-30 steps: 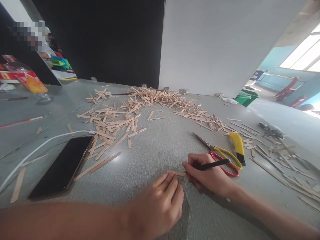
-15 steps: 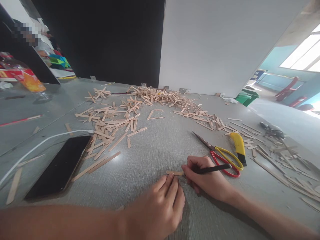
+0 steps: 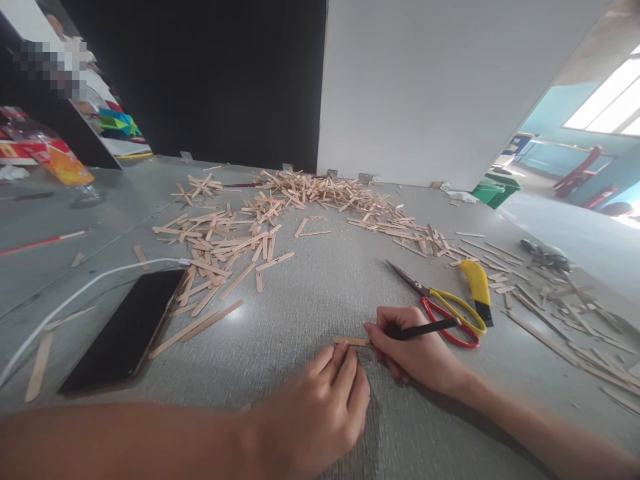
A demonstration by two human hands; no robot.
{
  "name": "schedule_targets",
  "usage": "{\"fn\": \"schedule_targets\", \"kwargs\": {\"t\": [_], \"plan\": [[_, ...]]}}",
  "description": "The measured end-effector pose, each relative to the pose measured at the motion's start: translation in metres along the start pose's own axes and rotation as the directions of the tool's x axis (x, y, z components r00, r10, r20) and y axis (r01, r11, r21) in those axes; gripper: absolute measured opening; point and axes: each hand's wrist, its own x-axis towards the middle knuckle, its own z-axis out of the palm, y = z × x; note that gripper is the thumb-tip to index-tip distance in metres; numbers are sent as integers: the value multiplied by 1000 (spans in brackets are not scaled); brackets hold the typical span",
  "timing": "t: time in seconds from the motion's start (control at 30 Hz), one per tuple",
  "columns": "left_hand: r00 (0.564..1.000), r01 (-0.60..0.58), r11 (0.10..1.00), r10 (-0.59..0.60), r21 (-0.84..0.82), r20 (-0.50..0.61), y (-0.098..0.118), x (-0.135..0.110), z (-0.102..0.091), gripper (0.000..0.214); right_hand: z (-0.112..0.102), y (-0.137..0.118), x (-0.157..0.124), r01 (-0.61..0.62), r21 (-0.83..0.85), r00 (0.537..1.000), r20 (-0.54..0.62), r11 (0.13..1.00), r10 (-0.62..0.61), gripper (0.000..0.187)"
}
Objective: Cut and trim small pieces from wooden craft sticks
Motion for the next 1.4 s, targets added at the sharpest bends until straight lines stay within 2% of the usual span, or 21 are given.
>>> {"fn": "schedule_targets", "kwargs": {"t": [0.93,1.1,1.2,1.33,1.4], "plan": [[1000,-18,1000,18,-9,5,0,-1,2,28,0,-2,0,17,18,1000,5,1000,-17,41],[1000,-2,1000,2,1,-25,1,0,3,28,1,0,-1,39,31,999,15,999,-39,43],[1000,3,1000,-3,2,-24,2,-1,4,29,-4,-4,0,53,63,999,-13,997,-52,44],[1000,-3,1000,4,9,-24,3,-4,6,33,-24,-18,4,158,113,979,-144,981,-141,41],[1000,-7,1000,7,18,-23,3,-5,6,34,-31,-24,5,198,114,975,-127,974,-183,37]]}}
